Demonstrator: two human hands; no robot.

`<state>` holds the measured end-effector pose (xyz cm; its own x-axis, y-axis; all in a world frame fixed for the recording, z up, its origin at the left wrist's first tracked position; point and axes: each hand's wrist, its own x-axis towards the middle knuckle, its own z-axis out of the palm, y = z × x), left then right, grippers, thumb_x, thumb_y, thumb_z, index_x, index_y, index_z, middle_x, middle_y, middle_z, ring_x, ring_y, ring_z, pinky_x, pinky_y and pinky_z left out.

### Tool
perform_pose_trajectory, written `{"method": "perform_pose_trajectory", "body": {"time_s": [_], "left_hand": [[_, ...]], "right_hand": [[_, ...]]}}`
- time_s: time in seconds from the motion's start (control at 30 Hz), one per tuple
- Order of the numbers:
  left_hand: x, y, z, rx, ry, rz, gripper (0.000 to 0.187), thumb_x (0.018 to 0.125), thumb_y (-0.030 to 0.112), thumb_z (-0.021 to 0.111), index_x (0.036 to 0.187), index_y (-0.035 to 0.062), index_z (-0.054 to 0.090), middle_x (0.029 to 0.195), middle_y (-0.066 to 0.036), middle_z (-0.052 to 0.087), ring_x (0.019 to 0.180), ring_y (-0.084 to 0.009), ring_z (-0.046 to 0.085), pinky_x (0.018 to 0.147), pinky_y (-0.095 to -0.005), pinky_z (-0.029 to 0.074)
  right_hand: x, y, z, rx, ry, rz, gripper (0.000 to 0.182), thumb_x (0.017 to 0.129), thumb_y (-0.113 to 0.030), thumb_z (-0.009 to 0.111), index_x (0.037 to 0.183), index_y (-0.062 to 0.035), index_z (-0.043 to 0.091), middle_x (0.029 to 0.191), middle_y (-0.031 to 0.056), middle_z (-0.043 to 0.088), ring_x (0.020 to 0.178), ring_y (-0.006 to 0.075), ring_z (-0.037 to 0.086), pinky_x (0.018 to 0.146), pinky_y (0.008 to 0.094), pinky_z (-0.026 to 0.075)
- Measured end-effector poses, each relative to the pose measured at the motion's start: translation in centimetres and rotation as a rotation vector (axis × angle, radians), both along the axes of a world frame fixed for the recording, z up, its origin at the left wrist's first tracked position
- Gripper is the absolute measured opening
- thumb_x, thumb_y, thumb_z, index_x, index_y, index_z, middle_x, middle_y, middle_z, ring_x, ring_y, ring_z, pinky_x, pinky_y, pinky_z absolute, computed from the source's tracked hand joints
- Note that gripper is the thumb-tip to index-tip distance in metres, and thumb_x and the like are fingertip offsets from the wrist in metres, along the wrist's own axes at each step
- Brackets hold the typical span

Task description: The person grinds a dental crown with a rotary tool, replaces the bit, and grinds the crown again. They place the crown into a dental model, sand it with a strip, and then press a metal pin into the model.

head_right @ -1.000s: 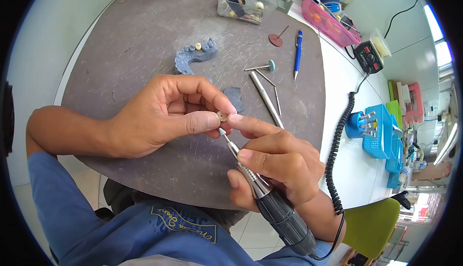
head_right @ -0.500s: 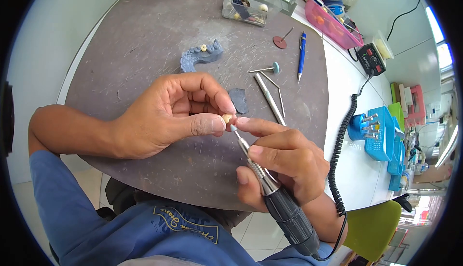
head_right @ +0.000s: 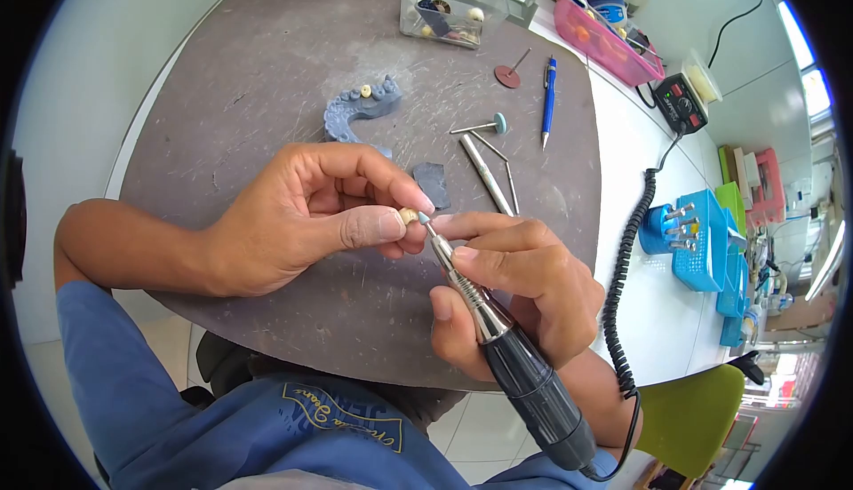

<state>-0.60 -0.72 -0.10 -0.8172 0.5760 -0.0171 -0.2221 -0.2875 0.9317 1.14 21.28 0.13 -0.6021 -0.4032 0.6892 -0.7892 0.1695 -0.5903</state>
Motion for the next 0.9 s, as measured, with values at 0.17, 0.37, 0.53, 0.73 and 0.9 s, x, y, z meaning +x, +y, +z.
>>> {"method": "perform_pose_trajectory", "body": {"time_s": [0.17, 0.37, 0.53, 0.73, 0.9], "left_hand": [[0.01, 0.02, -0.23, -0.009, 0.032, 0.008, 0.018, 0.092, 0.005, 0.063, 0.109, -0.0011, 0.063, 0.104, -0.009, 0.067, 0.098, -0.0143, 0.065, 0.090, -0.0284, 0.052], [0.08, -0.02, -0.25, -0.008, 0.032, 0.015, 0.018, 0.090, 0.005, 0.066, 0.107, -0.0010, 0.064, 0.101, -0.009, 0.068, 0.096, -0.0137, 0.065, 0.090, -0.0284, 0.052], [0.06, -0.01, -0.33, -0.006, 0.012, 0.009, 0.018, 0.090, 0.006, 0.067, 0.106, -0.0010, 0.065, 0.100, -0.009, 0.068, 0.094, -0.0126, 0.065, 0.086, -0.0272, 0.053], [-0.01, -0.01, -0.34, -0.002, 0.033, 0.002, 0.017, 0.091, 0.006, 0.066, 0.106, -0.0013, 0.064, 0.099, -0.010, 0.069, 0.093, -0.0133, 0.066, 0.084, -0.0266, 0.054], [-0.04, 0.04, -0.41, 0.001, 0.029, 0.003, 0.017, 0.091, 0.006, 0.066, 0.105, -0.0013, 0.064, 0.098, -0.010, 0.069, 0.093, -0.0134, 0.067, 0.084, -0.0268, 0.054]], "right_hand": [[0.01, -0.08, -0.11, -0.023, -0.027, 0.000, 0.027, 0.074, 0.001, 0.072, 0.094, 0.0070, 0.055, 0.078, 0.0186, 0.062, 0.084, 0.0350, 0.071, 0.070, 0.0349, 0.058], [0.00, -0.07, 0.12, 0.011, -0.027, 0.003, 0.027, 0.072, 0.002, 0.074, 0.092, 0.0061, 0.057, 0.079, 0.0179, 0.063, 0.086, 0.0347, 0.071, 0.071, 0.0350, 0.058], [0.28, -0.02, 0.56, 0.058, -0.065, -0.009, 0.029, 0.072, 0.003, 0.076, 0.094, 0.0047, 0.058, 0.080, 0.0172, 0.064, 0.090, 0.0334, 0.071, 0.073, 0.0346, 0.058], [0.27, -0.05, 0.63, 0.069, -0.072, 0.014, 0.030, 0.073, 0.003, 0.077, 0.096, 0.0037, 0.058, 0.082, 0.0176, 0.064, 0.092, 0.0330, 0.071, 0.076, 0.0343, 0.058], [0.37, 0.02, 0.62, 0.080, -0.087, -0.011, 0.030, 0.073, 0.002, 0.077, 0.096, 0.0041, 0.058, 0.083, 0.0177, 0.065, 0.092, 0.0327, 0.071, 0.076, 0.0346, 0.059]]}}
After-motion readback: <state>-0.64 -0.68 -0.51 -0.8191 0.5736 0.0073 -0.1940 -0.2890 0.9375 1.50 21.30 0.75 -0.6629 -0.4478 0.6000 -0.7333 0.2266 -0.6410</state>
